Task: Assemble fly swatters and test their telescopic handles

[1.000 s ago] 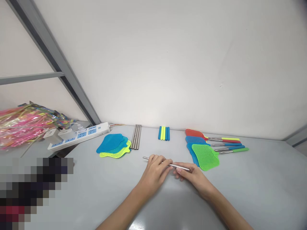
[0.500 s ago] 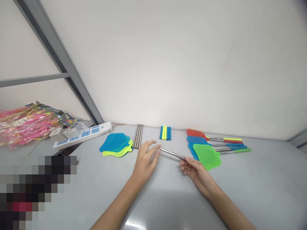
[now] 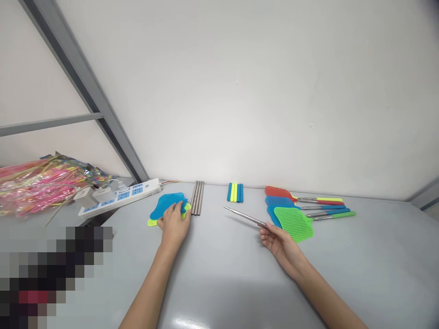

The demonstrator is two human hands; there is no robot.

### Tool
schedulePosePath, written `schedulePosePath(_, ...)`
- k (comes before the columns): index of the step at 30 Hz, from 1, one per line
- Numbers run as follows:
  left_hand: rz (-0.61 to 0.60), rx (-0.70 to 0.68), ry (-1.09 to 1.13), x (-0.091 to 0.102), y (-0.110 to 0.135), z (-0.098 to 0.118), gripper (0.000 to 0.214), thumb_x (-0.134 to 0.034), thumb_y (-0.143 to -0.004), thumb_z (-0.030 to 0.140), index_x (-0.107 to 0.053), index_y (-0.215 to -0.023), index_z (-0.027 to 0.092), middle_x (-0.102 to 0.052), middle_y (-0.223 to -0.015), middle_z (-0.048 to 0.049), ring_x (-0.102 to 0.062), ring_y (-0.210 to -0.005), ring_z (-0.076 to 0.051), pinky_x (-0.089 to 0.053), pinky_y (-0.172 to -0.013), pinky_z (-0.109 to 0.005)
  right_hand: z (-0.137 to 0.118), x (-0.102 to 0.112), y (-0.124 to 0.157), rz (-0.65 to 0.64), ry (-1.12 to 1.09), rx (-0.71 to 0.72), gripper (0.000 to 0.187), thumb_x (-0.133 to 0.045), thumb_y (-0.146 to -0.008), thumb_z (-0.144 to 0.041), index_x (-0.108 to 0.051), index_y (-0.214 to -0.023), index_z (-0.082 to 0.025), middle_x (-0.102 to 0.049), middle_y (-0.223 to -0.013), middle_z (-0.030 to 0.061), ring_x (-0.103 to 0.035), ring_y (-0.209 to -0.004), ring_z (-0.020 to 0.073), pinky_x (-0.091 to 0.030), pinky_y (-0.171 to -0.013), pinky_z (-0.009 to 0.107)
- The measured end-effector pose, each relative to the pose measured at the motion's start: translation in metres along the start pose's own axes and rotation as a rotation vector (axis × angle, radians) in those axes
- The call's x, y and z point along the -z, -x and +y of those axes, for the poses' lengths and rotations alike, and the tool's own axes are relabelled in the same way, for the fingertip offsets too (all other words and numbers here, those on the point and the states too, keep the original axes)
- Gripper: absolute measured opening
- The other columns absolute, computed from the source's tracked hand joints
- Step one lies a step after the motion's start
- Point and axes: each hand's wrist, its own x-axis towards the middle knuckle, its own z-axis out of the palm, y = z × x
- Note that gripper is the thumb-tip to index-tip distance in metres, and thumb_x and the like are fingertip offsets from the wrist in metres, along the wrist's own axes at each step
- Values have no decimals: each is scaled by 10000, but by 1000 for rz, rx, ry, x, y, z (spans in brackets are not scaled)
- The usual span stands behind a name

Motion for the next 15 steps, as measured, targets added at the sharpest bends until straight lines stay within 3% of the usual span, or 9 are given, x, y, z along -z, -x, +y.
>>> schedulePosePath(3,36,-85,20,2,5,7,378,-405,-731,375,-468,-1075,230,-500,-1048,-80,-404,-990,-254,-280,-801,-426,-1,1,-1,20,-39,-3,132,-578,-677,-274,-611,-684,-146,-589,-669,44,-515,-612,122,-417,-576,239)
schedulePosePath(7,64,-161,47,4,10,14,413,-447,-701,418,-472,-1077,248,-466,-1035,-81,-413,-970,-245,-297,-790,-375,-2,0,-2,51,-48,-2,137,-592,-659,-281,-613,-671,-146,-577,-635,38,-508,-585,121,-416,-562,242)
schedulePosePath(11,81,-140,28,4,11,15,531,-442,-678,489,-422,-1130,212,-385,-1154,-128,-353,-1057,-286,-260,-822,-411,-3,-2,0,37,-40,8,140,-588,-660,-289,-616,-668,-153,-572,-626,32,-503,-577,122,-414,-561,247)
schedulePosePath(15,72,-129,67,2,11,14,447,-411,-724,409,-421,-1120,201,-422,-1154,-130,-378,-1057,-259,-244,-818,-428,-3,-2,0,33,-31,11,138,-586,-660,-294,-614,-656,-159,-571,-614,24,-501,-570,116,-408,-565,248)
